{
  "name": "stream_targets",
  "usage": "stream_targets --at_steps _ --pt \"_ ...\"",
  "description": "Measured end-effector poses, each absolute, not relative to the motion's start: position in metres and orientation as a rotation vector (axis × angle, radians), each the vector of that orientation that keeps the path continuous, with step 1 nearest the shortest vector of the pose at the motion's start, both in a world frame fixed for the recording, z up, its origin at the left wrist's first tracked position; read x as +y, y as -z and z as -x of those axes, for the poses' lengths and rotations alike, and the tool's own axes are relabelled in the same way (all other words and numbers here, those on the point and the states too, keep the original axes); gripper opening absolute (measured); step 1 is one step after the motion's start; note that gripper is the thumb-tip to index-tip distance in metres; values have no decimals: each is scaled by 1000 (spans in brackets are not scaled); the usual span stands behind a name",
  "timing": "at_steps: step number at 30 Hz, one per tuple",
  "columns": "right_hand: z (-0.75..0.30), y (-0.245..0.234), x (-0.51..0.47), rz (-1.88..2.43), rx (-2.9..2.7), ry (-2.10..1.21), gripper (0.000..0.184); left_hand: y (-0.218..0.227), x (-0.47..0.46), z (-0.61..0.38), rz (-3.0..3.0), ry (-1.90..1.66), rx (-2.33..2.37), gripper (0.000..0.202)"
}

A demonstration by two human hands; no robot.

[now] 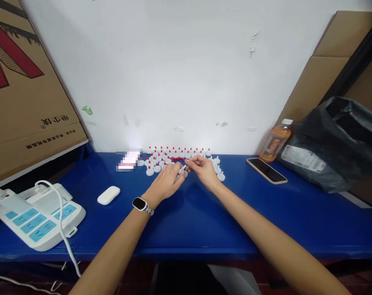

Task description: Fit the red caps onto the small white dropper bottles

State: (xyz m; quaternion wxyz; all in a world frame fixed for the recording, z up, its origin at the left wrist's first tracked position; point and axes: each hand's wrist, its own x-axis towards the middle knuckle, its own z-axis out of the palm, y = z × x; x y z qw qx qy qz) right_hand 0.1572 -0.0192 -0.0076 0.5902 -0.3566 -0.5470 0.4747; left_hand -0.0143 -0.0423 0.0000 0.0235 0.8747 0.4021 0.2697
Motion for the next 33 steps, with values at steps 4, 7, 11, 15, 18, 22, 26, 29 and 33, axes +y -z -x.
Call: stream_targets --at_steps 4,7,11,15,18,22,26,29,33 --pt "-153 11 -21 832 -1248 -1108 42 2 -41 15 -2741 -814 1245 22" --pt "-151 12 -22 835 -1255 -1064 40 3 -41 15 -2754 -818 1242 22" --pt "-150 14 -25 836 -1294 -1019 39 5 -40 14 -2756 -808 1264 21" --pt "-145 13 -31 876 -1342 -888 37 6 -41 14 -2762 -811 1259 23" --pt "-142 11 -36 888 -1370 -799 35 5 -42 13 -2759 -854 1255 24" --pt "-139 9 -39 872 -1383 -766 32 3 -43 13 -2743 -891 1236 24" --pt "-138 10 -36 839 -1398 -795 31 3 -42 12 -2723 -901 1227 25" --pt "-143 10 -29 783 -1412 -828 26 5 -39 13 -2685 -948 1221 26" --pt "-166 6 -20 944 -1555 -628 14 7 -34 17 -2551 -1001 1234 42"
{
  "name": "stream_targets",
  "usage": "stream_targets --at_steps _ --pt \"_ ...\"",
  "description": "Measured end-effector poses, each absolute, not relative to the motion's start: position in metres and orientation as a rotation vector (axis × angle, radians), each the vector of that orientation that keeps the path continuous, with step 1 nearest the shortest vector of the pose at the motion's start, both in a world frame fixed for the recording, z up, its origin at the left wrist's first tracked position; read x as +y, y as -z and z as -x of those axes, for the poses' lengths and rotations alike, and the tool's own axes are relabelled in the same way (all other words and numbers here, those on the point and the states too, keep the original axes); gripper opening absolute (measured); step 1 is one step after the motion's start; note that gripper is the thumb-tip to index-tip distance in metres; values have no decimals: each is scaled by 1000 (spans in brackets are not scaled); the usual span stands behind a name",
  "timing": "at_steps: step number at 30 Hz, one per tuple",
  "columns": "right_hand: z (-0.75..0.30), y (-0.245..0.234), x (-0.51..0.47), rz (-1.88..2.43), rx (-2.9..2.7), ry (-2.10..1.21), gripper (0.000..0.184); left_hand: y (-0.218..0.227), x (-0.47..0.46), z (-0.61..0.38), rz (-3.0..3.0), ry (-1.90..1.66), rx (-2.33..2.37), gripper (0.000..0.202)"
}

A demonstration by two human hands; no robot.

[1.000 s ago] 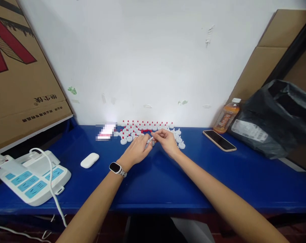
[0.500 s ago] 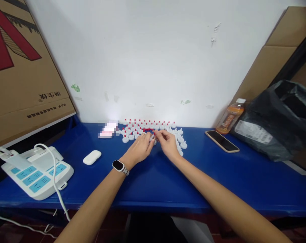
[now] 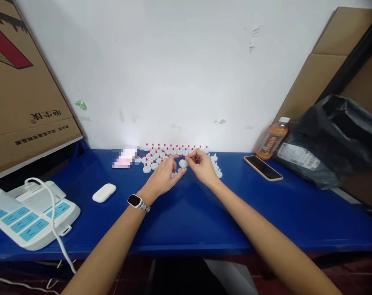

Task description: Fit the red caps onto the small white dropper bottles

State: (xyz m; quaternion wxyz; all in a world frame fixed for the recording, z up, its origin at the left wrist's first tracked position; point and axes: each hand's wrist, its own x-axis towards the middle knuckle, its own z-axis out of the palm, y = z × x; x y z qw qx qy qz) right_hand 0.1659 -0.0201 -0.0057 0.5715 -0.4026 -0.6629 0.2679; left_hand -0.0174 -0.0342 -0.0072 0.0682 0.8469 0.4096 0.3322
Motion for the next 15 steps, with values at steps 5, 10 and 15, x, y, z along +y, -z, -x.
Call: stream_targets --at_steps 5,10,15 --pt "-192 8 -13 1264 -1870 -363 5 7 -31 21 -2580 -960 1240 26" --pt "-195 9 -9 1408 -2019 -281 8 7 -31 17 -2611 -935 1141 21" --pt "-200 0 6 1609 -1952 -109 25 7 -32 16 -2574 -922 1122 23"
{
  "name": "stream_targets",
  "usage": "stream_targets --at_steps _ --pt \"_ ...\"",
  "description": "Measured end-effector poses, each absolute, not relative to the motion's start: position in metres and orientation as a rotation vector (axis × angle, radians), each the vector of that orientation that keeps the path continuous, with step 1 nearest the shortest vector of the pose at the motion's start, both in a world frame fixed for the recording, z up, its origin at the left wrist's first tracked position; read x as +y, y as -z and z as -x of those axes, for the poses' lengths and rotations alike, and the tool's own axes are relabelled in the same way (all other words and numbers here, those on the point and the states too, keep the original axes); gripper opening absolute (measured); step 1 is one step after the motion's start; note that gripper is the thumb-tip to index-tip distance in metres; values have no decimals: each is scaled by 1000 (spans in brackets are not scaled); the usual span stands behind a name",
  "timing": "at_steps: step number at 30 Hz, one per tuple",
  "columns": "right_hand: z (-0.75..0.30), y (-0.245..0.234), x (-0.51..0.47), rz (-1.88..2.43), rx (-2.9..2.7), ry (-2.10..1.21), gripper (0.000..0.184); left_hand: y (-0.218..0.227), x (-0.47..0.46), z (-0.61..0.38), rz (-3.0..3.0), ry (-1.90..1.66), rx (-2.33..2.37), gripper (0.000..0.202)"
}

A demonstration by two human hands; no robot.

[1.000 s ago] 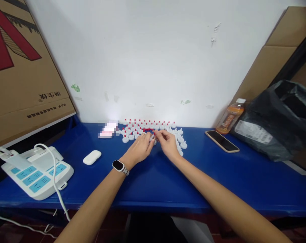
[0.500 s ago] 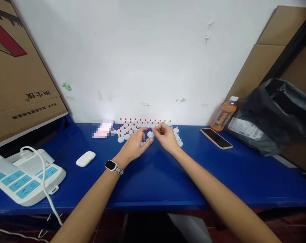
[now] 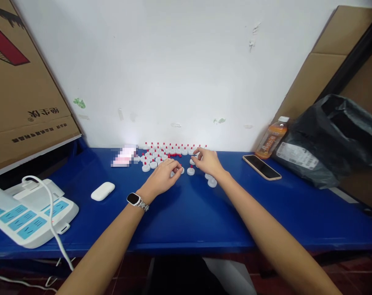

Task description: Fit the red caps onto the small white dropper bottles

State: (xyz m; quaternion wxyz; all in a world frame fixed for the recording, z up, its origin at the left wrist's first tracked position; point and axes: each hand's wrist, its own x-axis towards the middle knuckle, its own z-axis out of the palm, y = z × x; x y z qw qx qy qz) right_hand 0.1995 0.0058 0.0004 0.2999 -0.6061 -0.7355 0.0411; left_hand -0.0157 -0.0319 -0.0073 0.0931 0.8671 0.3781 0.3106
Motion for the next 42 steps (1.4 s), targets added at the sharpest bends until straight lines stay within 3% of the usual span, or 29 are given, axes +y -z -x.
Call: stream_targets --at_steps 2,8,11,13,15,18,21,26,29,38,42 --pt "-200 1 14 1689 -2001 -62 29 7 -32 16 -2580 -924 1120 23" --pt "-194 5 26 1589 -2012 -155 13 6 -33 16 -2603 -943 1148 23" --pt "-184 -5 18 1310 -1887 -416 11 4 -34 17 -2585 -1132 1241 23" --pt "-173 -14 10 1105 -1823 -665 14 4 -34 17 -2587 -1244 1279 35" --pt "-162 -20 4 937 -1789 -897 21 5 -33 19 -2602 -1226 1300 41" --pt "-151 -22 4 840 -1734 -1045 30 7 -30 23 -2565 -1066 1388 34" --pt "-151 -14 23 982 -1709 -887 36 9 -28 27 -2520 -966 1511 30" --pt "-160 4 62 1517 -2056 -292 16 10 -27 29 -2516 -889 1593 28" --pt "-156 8 72 1691 -2202 -81 20 11 -27 30 -2538 -900 1558 29" --pt "-146 5 73 1752 -2175 -72 12 13 -25 31 -2515 -920 1505 27" --pt "-152 0 56 1537 -1957 -314 7 11 -28 29 -2496 -901 1486 27"
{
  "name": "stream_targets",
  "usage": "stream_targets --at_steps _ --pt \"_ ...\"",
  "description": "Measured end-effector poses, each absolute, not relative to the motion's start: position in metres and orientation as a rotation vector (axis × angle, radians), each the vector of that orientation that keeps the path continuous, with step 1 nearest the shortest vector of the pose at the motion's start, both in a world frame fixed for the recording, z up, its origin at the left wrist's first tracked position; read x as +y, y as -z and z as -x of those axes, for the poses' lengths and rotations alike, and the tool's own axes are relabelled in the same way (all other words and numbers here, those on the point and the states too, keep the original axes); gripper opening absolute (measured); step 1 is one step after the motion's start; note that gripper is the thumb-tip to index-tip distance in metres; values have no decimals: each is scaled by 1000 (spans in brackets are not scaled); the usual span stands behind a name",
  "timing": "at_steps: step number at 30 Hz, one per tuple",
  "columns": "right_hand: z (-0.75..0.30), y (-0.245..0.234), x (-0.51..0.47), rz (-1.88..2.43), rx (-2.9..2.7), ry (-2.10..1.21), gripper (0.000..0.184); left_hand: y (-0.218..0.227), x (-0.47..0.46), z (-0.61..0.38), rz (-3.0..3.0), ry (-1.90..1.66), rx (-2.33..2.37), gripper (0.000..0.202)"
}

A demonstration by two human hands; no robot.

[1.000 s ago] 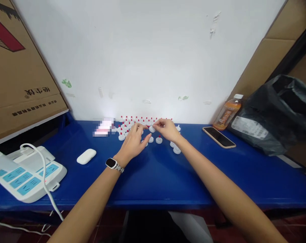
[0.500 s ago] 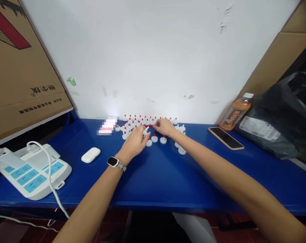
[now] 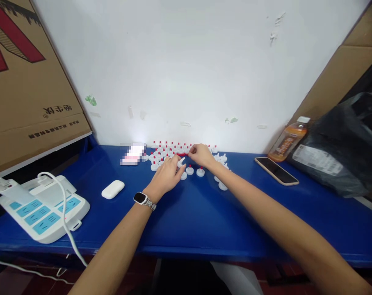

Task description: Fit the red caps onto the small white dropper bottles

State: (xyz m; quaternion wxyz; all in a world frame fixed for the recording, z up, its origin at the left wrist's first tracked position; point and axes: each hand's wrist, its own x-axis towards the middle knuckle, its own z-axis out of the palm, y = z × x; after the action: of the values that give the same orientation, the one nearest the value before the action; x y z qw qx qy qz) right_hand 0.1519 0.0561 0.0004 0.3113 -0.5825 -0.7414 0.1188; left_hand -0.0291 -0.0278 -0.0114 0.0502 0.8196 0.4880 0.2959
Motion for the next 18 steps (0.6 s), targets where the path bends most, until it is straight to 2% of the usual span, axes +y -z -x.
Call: stream_targets --at_steps 3,6,12,18 --pt "-157 -3 36 1291 -1750 -681 8 11 -30 27 -2512 -905 1462 27" --pt "-162 -3 14 1060 -1605 -908 13 11 -31 25 -2522 -895 1429 27" --pt "-166 2 -14 928 -1486 -1084 34 12 -32 22 -2543 -858 1355 30" --pt "-157 9 -18 887 -1435 -1060 41 12 -34 19 -2594 -856 1327 25"
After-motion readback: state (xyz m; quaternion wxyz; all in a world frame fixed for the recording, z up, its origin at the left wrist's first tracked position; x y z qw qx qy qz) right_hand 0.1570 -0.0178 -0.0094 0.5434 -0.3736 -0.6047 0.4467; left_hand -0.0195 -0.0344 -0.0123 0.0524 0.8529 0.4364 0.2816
